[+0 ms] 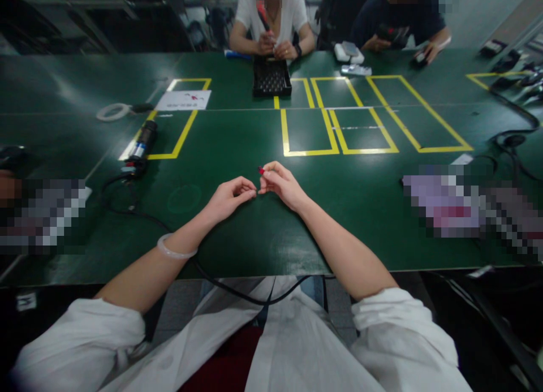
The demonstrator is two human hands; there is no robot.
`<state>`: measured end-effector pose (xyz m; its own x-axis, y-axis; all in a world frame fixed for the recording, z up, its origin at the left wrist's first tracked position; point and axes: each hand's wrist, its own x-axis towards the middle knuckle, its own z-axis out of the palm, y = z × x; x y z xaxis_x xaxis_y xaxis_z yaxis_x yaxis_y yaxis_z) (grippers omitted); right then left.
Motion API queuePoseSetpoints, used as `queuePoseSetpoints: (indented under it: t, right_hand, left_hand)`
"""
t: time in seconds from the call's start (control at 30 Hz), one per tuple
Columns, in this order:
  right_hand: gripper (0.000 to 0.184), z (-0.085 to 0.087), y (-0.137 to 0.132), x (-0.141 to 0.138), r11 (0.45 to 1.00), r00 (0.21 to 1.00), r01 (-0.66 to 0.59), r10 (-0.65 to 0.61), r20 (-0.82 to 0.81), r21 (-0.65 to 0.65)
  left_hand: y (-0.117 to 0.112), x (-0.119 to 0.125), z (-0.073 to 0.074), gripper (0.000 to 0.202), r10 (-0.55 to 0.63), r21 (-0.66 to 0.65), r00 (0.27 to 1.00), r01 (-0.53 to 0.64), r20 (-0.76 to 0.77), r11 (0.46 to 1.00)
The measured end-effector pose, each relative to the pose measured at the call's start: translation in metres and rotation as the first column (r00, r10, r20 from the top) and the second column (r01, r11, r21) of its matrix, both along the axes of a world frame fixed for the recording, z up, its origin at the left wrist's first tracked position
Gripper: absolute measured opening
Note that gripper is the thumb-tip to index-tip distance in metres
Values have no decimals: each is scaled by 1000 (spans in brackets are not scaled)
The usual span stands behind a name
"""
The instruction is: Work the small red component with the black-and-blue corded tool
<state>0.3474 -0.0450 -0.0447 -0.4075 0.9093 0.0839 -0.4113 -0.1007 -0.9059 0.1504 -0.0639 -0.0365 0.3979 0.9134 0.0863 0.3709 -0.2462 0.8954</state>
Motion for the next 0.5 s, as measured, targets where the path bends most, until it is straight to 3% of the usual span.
queuePoseSetpoints:
  t: [0.5]
  right_hand:
    - [38,-1,-3,-2,997,996,-23,17,85,68]
  left_hand:
    - [-2,-1,-5,23,-55,51,997,58,-62,997]
